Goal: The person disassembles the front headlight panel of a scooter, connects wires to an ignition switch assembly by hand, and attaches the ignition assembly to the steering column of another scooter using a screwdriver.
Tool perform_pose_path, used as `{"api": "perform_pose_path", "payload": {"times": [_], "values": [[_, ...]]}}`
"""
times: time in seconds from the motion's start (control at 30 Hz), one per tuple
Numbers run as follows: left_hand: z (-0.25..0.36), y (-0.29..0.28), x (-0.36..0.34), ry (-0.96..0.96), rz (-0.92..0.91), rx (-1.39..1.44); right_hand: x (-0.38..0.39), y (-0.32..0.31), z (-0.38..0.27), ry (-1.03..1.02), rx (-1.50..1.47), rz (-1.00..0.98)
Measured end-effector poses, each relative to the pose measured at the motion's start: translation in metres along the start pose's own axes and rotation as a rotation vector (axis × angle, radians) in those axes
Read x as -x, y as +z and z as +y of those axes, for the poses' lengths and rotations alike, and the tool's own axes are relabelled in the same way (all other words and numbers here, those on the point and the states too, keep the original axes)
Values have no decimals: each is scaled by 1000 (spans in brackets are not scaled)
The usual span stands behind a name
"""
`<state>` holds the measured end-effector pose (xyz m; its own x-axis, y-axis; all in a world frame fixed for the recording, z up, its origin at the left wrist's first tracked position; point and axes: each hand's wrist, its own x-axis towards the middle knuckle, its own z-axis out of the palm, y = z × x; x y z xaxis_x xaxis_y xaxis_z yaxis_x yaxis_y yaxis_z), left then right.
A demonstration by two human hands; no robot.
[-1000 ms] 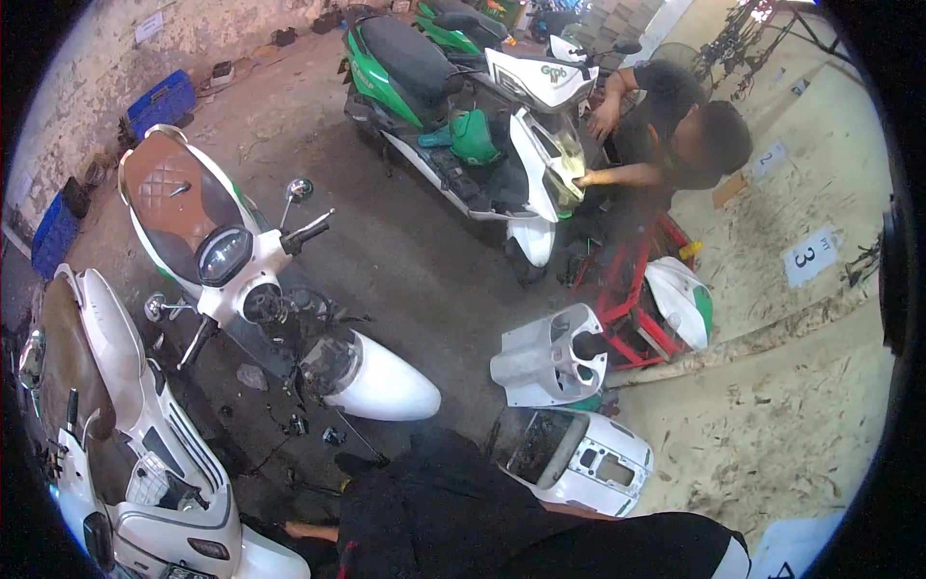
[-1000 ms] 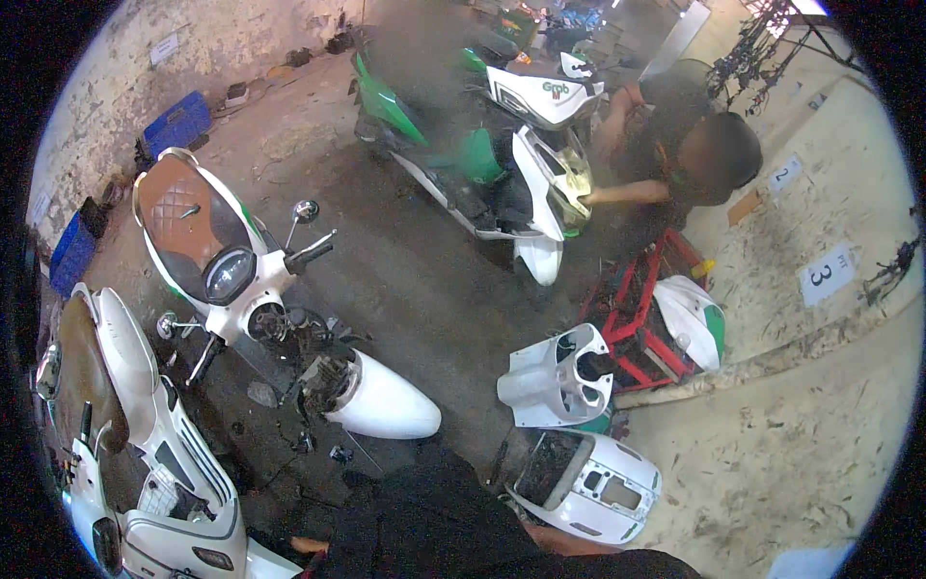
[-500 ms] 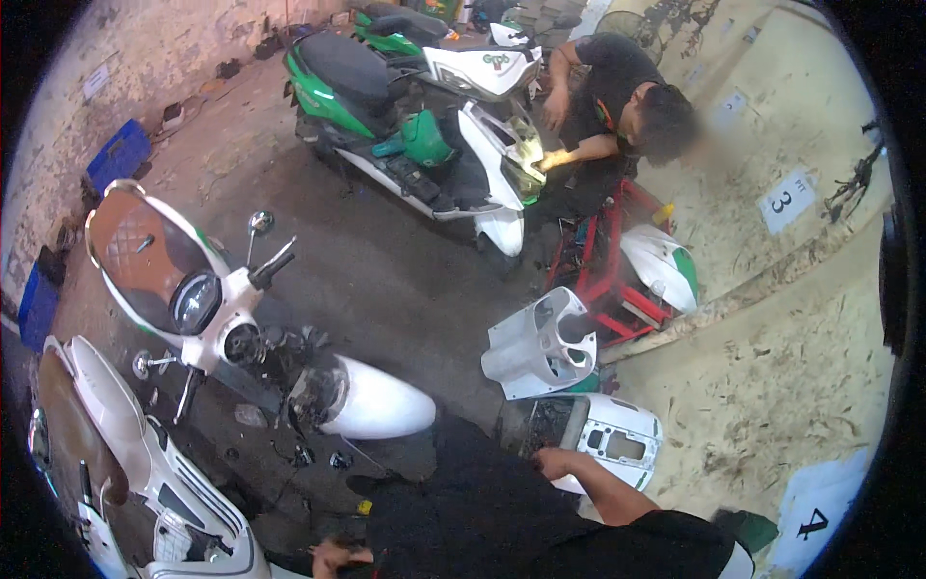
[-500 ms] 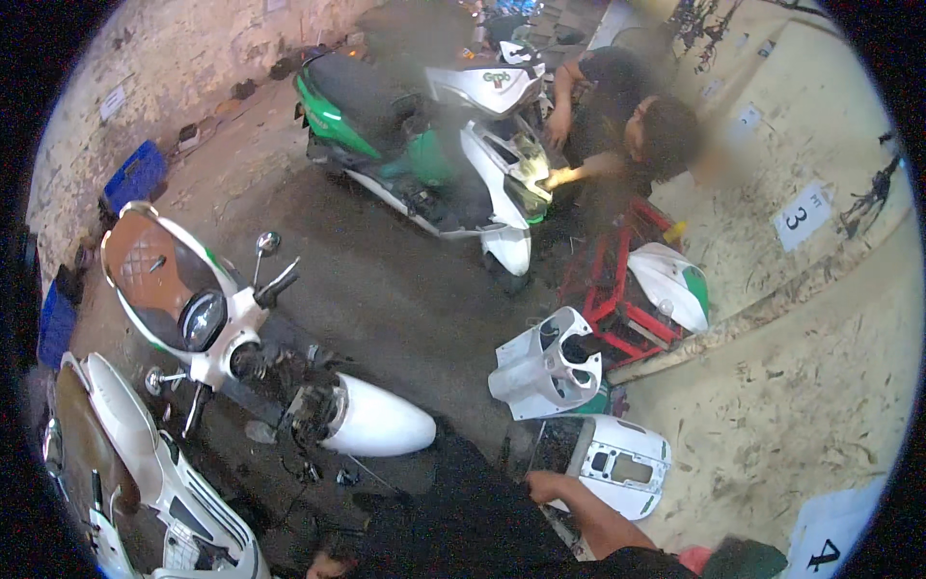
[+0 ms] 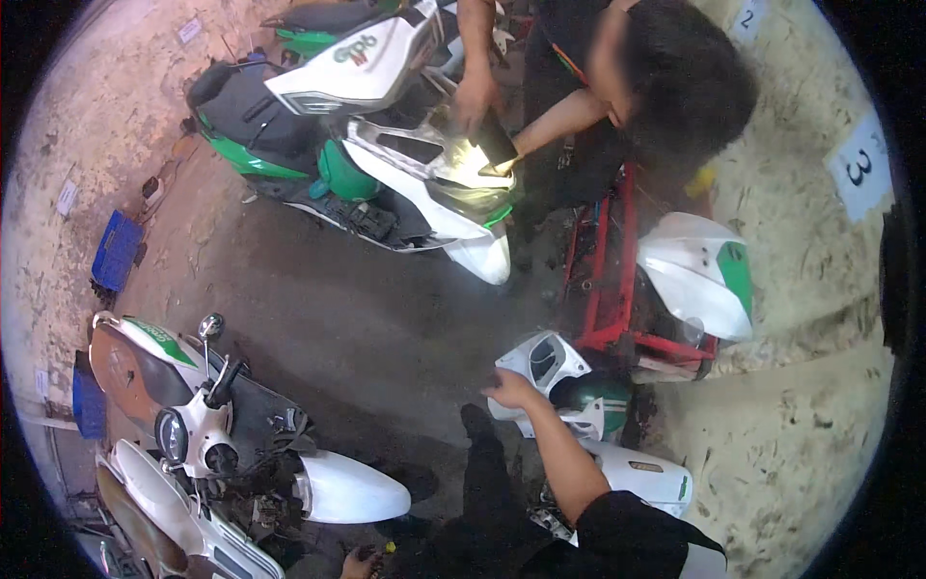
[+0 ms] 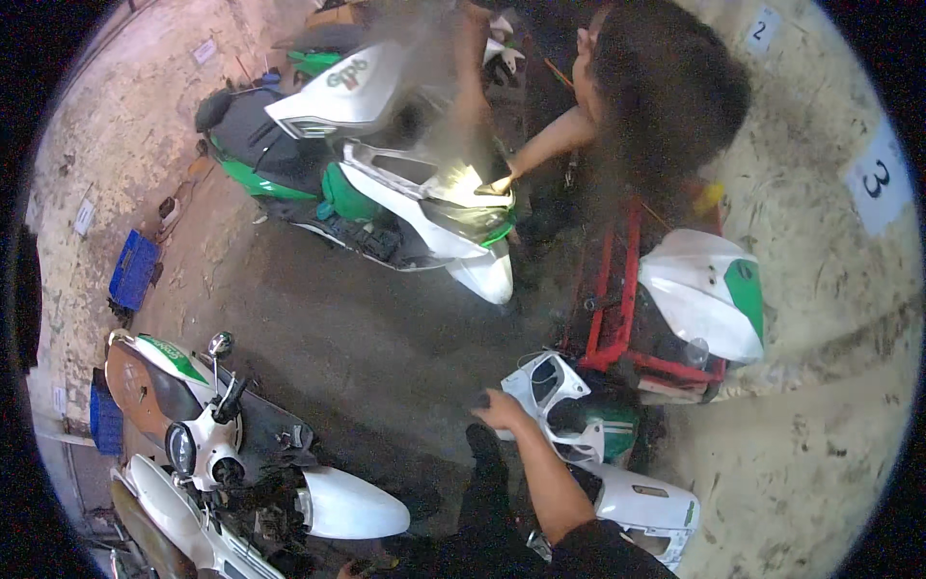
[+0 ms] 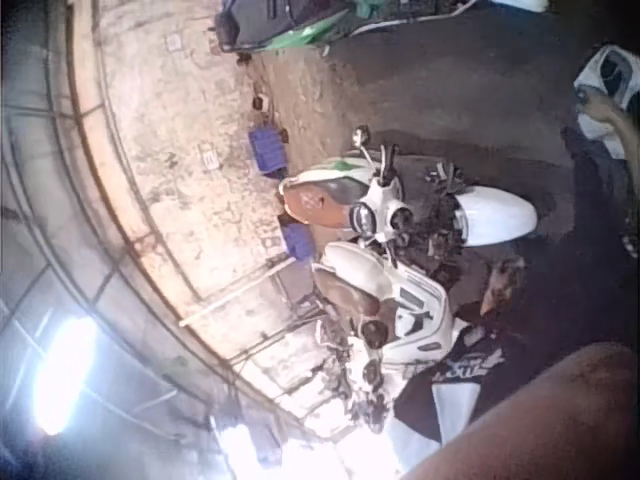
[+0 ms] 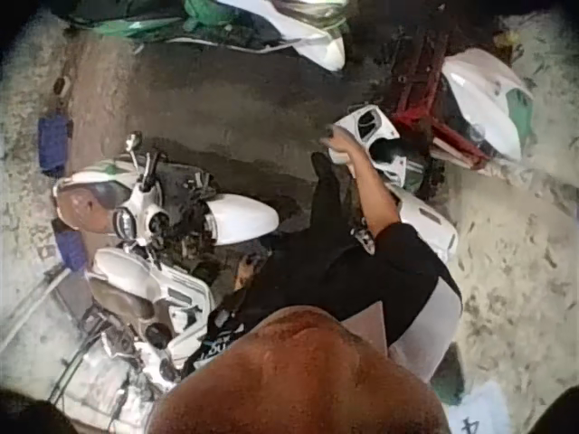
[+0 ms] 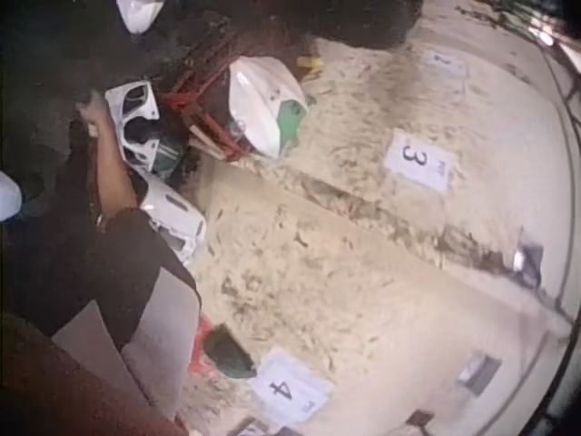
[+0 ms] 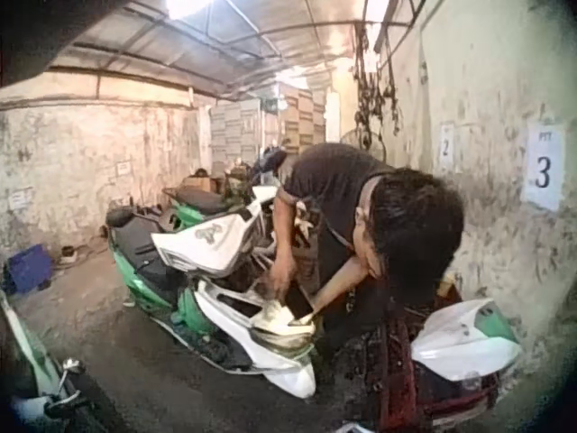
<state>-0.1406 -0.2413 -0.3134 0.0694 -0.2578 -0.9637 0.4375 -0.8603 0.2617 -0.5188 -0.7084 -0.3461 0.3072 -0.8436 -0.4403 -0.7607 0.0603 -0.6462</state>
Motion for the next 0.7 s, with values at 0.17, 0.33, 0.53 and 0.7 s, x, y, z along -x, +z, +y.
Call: {"api": "perform_pose_path", "payload": {"times": [0.17,0.33,0.53,0.7], "values": [[30,8,9,340,-192,-772,-98,-51,-32,-41,-210,-90],[42,21,-15,26,372,-351,-143,-78,-16,3,-251,-12],[172,141,-8,310,315,-600,-141,-71,21,117,-712,-82],[171,170,-59,144,194,-539,-128,-53,27,296,-1184,-2]]}}
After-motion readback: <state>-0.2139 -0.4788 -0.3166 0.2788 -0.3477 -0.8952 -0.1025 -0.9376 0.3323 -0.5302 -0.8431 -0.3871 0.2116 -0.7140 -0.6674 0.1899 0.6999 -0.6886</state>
